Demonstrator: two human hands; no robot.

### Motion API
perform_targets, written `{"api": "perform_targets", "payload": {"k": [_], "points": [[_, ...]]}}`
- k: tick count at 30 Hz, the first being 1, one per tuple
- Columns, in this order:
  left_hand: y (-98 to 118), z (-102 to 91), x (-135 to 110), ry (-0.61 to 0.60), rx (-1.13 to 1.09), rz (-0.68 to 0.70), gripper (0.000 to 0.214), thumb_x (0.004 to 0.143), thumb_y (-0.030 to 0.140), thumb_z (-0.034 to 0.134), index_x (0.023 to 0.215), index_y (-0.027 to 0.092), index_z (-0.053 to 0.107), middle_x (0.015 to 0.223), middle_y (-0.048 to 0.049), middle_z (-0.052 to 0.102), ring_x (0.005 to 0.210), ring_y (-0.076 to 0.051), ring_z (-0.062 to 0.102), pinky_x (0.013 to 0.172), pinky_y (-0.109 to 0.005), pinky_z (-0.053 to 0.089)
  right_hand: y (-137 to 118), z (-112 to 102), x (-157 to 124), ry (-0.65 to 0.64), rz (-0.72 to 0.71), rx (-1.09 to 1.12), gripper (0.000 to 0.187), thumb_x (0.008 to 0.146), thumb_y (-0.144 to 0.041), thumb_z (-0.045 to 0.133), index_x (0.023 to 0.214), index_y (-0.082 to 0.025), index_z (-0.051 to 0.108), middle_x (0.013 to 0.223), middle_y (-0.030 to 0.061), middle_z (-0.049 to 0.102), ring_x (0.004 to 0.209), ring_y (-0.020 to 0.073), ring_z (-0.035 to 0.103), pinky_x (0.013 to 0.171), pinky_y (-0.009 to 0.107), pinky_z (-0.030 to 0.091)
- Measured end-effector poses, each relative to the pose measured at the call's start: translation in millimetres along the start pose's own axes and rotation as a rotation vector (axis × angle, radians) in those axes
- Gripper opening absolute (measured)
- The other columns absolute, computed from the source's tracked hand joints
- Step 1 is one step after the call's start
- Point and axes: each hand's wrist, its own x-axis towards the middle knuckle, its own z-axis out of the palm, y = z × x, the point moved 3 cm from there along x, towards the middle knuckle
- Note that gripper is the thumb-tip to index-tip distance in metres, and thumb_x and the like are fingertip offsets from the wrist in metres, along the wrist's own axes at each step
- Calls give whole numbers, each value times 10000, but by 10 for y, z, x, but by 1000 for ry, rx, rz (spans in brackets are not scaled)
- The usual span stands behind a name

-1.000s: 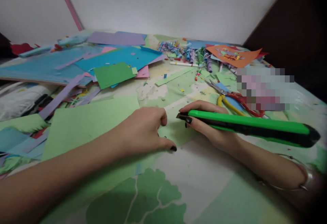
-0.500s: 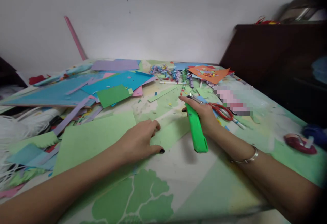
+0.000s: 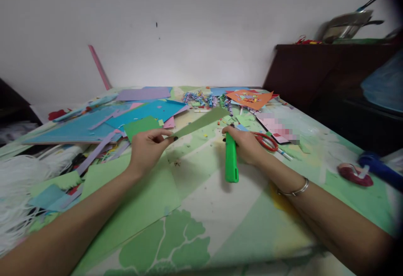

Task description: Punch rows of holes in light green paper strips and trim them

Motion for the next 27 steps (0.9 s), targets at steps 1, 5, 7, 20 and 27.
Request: {"api": "perform_targets", "payload": {"k": [1, 5, 7, 20, 27], "points": [[24, 11, -31, 12, -42, 5, 198, 777, 335, 612, 889, 205, 709, 585, 20, 599, 573, -140, 514, 591, -261, 395, -19, 24, -1, -33, -24, 10, 371, 788, -105, 503, 1144, -195, 550, 871, 77, 693, 746, 206, 612, 649, 257, 386], [141, 106, -169, -39, -203, 44, 210, 750, 259, 618, 907, 206, 747, 886, -47, 756, 811, -200, 680, 777, -320, 525, -58, 99, -9, -124, -80, 49, 474, 766, -71, 489, 1222, -184, 548, 866, 80, 677, 741, 193, 595, 647, 252, 376], [172, 152, -226, -88, -275, 63, 253, 739, 259, 620, 946, 195, 751, 967, -61, 756, 867, -217, 697, 802, -333, 551, -48, 109, -5, -148, -88, 77, 561, 753, -38, 455, 1291, -179, 524, 864, 83, 669, 730, 187, 584, 644, 257, 370], [425, 257, -512, -281, -741, -59, 300, 736, 200, 729, 1033, 177, 688, 856, -37, 740, 770, -153, 690, 698, -236, 566, -723, 58, -228, -144, 145, 1341, 255, 776, -367, 680, 902, -176, 566, 798, 18, 629, 699, 127, 603, 616, 232, 485], [475, 253, -569, -323, -819, -59, 383, 749, 150, 718, 1087, 200, 544, 788, 16, 700, 722, -107, 665, 664, -186, 532, -851, -13, -304, -141, 165, 1389, 180, 729, -275, 705, 812, -173, 582, 763, 1, 610, 690, 104, 573, 635, 218, 490]]}}
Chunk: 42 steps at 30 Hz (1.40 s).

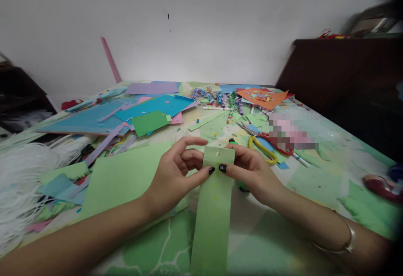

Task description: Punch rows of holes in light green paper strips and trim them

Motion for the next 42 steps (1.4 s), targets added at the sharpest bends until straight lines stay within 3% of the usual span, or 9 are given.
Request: {"api": "perform_targets", "payload": {"k": [5, 13, 26, 32, 42], "points": [[-8, 24, -34, -12, 40, -16, 150, 755, 157, 714, 833, 184, 589, 751, 37, 669, 694, -73, 636, 621, -140, 500, -2, 26, -13, -6, 25, -70, 114, 715, -204, 651, 749, -164, 550, 686, -26, 547, 620, 88, 514, 571, 203, 426], [33, 47, -75, -44, 68, -23, 137, 763, 160, 697, 849, 185, 594, 692, 46, 621, 640, -66, 574, 598, -149, 477, -8, 69, -70, -11, 20, -207, 39, 694, -145, 531, 724, -166, 520, 629, -48, 447, 599, 92, 421, 529, 214, 322], [48, 67, -127, -34, 92, 46, 172, 771, 120, 655, 903, 191, 571, 636, 64, 579, 606, -62, 553, 597, -149, 465, -6, 121, -108, 14, 0, -210, 23, 705, -171, 485, 695, -181, 467, 608, -57, 383, 584, 91, 363, 511, 225, 295], [31, 80, -91, -56, 134, -41, 60, 769, 175, 634, 795, 157, 583, 699, 13, 610, 640, -95, 559, 582, -190, 459, -6, 109, -124, -7, -43, -315, 13, 727, -170, 487, 728, -181, 479, 633, -52, 404, 599, 95, 363, 514, 234, 288], [-7, 80, -68, -96, 257, -91, 102, 752, 218, 565, 684, 144, 577, 637, 1, 571, 611, -128, 534, 537, -235, 420, 27, 110, -121, -63, -34, -404, 19, 789, -178, 460, 781, -195, 460, 690, -44, 406, 631, 103, 372, 545, 254, 295]]}}
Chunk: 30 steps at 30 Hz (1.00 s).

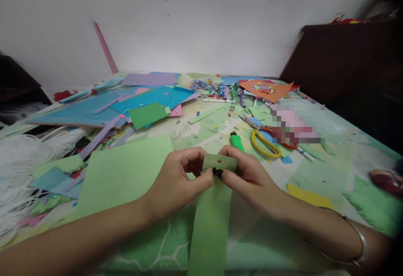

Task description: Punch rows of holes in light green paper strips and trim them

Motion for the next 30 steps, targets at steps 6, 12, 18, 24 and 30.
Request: {"api": "perform_targets", "payload": {"k": [6, 12, 18, 24, 30], "points": [[-26, 27, -5, 45, 45, 31, 61, 707, 179, 543, 671, 145, 579, 635, 4, 569, 607, -133, 539, 533, -242, 415, -21, 43, -7, 44, 8, -2, 37, 741, -156, 454, 739, -193, 454, 659, -50, 395, 617, 100, 352, 528, 252, 277], [-39, 52, -12, 80, 69, 89, 54, 700, 163, 551, 662, 145, 585, 626, 9, 562, 606, -125, 523, 547, -242, 413, -32, 69, -19, 112, 64, 57, 37, 679, -171, 443, 659, -194, 423, 608, -54, 355, 589, 96, 332, 513, 250, 248], [-27, 58, -25, 68, 76, 135, 48, 701, 154, 564, 654, 153, 572, 614, 17, 536, 593, -113, 499, 543, -234, 409, 19, 57, -12, 109, 118, 151, 36, 659, -158, 475, 659, -185, 451, 616, -50, 378, 595, 93, 345, 519, 240, 259], [-28, 14, 32, 54, -162, 2, 76, 734, 221, 611, 700, 159, 583, 626, 12, 562, 584, -114, 526, 546, -235, 451, 46, 14, 43, 28, 97, 642, 119, 703, -180, 488, 776, -165, 581, 637, -17, 510, 574, 103, 468, 520, 229, 380], [-86, -39, 56, 72, -305, -84, 112, 737, 244, 663, 779, 146, 629, 726, -14, 649, 640, -119, 592, 581, -219, 489, 109, 4, 88, 36, 119, 863, 145, 829, -306, 547, 784, -189, 620, 687, 20, 607, 629, 138, 581, 613, 272, 495]]}}
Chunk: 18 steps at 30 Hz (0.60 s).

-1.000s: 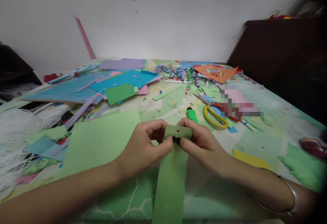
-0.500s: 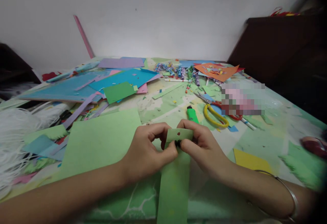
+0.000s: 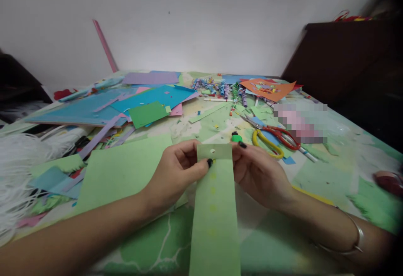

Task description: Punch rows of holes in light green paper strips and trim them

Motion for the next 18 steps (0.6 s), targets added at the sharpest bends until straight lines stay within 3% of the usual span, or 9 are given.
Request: {"api": "perform_targets", "payload": {"k": [3, 7, 11, 18], "points": [[-18, -18, 9, 5, -35, -22, 118, 735, 246, 677, 790, 151, 633, 733, -11, 657, 646, -118, 594, 594, -223, 494, 35, -20, 9, -29, 21, -28, 186, 843, -373, 594, 827, -192, 631, 725, 29, 632, 652, 142, 602, 641, 282, 514], [-17, -7, 15, -5, -27, -36, 121, 737, 235, 687, 739, 143, 609, 649, 15, 608, 572, -84, 534, 520, -178, 430, 53, -26, 12, -111, -21, -83, 153, 797, -269, 697, 906, -187, 628, 772, 8, 644, 661, 107, 605, 635, 239, 513], [-12, 17, 21, -42, -46, -33, 152, 757, 234, 689, 704, 135, 586, 615, 34, 561, 557, -59, 487, 510, -153, 400, 39, -39, 9, -137, -94, -196, 115, 824, -227, 690, 887, -175, 609, 786, -11, 632, 684, 71, 595, 643, 187, 487], [-36, 6, 34, -116, -33, -78, 219, 768, 326, 717, 739, 130, 623, 625, 23, 558, 556, -72, 489, 493, -172, 410, -51, -1, 15, -152, -185, -402, 160, 853, -318, 654, 882, -184, 571, 730, -21, 601, 638, 77, 576, 607, 198, 481]]}}
